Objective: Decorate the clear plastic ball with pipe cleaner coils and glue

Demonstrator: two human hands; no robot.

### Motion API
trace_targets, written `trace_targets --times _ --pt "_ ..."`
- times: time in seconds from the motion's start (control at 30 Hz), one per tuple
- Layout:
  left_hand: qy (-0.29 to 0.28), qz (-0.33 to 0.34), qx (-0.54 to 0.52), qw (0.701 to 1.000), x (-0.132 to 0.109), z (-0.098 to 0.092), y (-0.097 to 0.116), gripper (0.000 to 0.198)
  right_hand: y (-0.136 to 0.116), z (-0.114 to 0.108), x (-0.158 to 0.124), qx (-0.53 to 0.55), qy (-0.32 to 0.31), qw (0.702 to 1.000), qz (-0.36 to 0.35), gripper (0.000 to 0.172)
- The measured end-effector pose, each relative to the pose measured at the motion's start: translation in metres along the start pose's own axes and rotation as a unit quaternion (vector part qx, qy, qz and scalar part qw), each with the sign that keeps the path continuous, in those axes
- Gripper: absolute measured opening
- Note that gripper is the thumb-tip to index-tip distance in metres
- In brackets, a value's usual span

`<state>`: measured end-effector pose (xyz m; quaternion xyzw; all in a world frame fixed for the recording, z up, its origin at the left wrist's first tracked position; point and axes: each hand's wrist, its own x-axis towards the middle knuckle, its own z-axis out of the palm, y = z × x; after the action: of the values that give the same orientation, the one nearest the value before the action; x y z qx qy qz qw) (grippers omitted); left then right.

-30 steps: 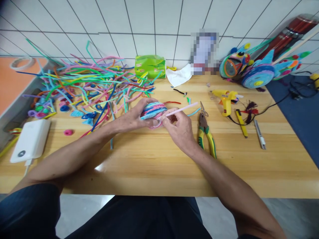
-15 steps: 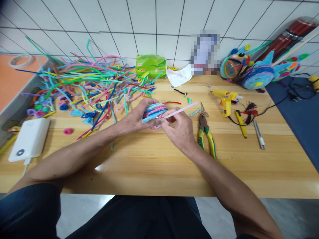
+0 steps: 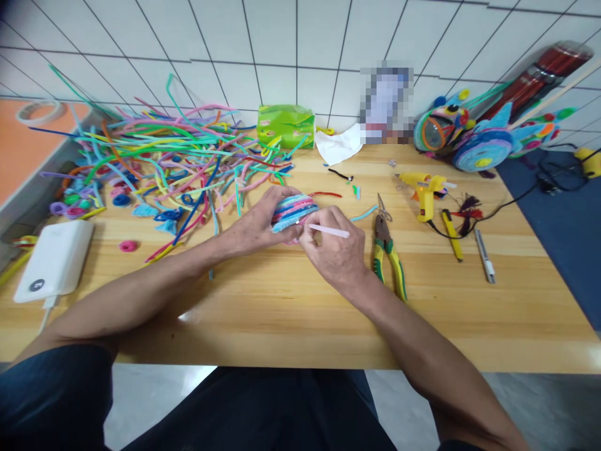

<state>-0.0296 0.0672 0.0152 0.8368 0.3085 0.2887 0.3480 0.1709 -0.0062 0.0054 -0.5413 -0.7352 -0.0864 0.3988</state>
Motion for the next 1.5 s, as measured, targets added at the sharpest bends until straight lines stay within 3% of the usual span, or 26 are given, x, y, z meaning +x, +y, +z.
trace_targets --times 0.3,0.6,0.7,0.77,0.87,1.0,1.13,1.33,1.5 --pt "-0.001 0.01 -0.007 1.0 0.001 0.0 0.002 0.059 -0.003 0.0 -0.002 -0.026 0.01 0.999 -0.029 0.014" --pt "0.008 -0.018 -0.011 1.0 0.001 0.0 0.001 0.059 -0.009 -0.009 0.001 -0.067 -0.044 0.995 -0.059 0.012" --pt "0.024 -0.039 -0.029 0.999 0.0 0.003 -0.002 0.064 -0.005 -0.026 0.007 -0.057 -0.08 0.995 -0.013 0.016" --pt "0.034 -0.06 -0.035 0.997 0.0 0.005 -0.003 0.071 0.007 -0.044 0.01 -0.068 -0.118 0.989 0.05 0.03" --pt "0.04 -0.078 -0.021 0.996 0.001 0.004 -0.005 0.079 0.033 -0.073 0.004 -0.127 -0.17 0.964 0.158 0.036" --pt "0.034 -0.085 -0.028 0.995 0.002 0.002 -0.007 0.071 0.058 -0.092 -0.029 -0.219 -0.235 0.913 0.254 0.047" --pt "0.06 -0.121 -0.068 0.988 0.003 0.004 -0.008 0.071 0.056 -0.089 -0.064 -0.275 -0.297 0.875 0.265 0.061" --pt "0.116 -0.145 -0.088 0.979 0.004 0.009 -0.006 0.076 0.049 -0.083 -0.072 -0.26 -0.305 0.868 0.293 0.059" --pt "0.133 -0.138 -0.097 0.977 0.007 0.008 -0.002 0.073 0.068 -0.09 -0.072 -0.138 -0.239 0.909 0.312 0.048"
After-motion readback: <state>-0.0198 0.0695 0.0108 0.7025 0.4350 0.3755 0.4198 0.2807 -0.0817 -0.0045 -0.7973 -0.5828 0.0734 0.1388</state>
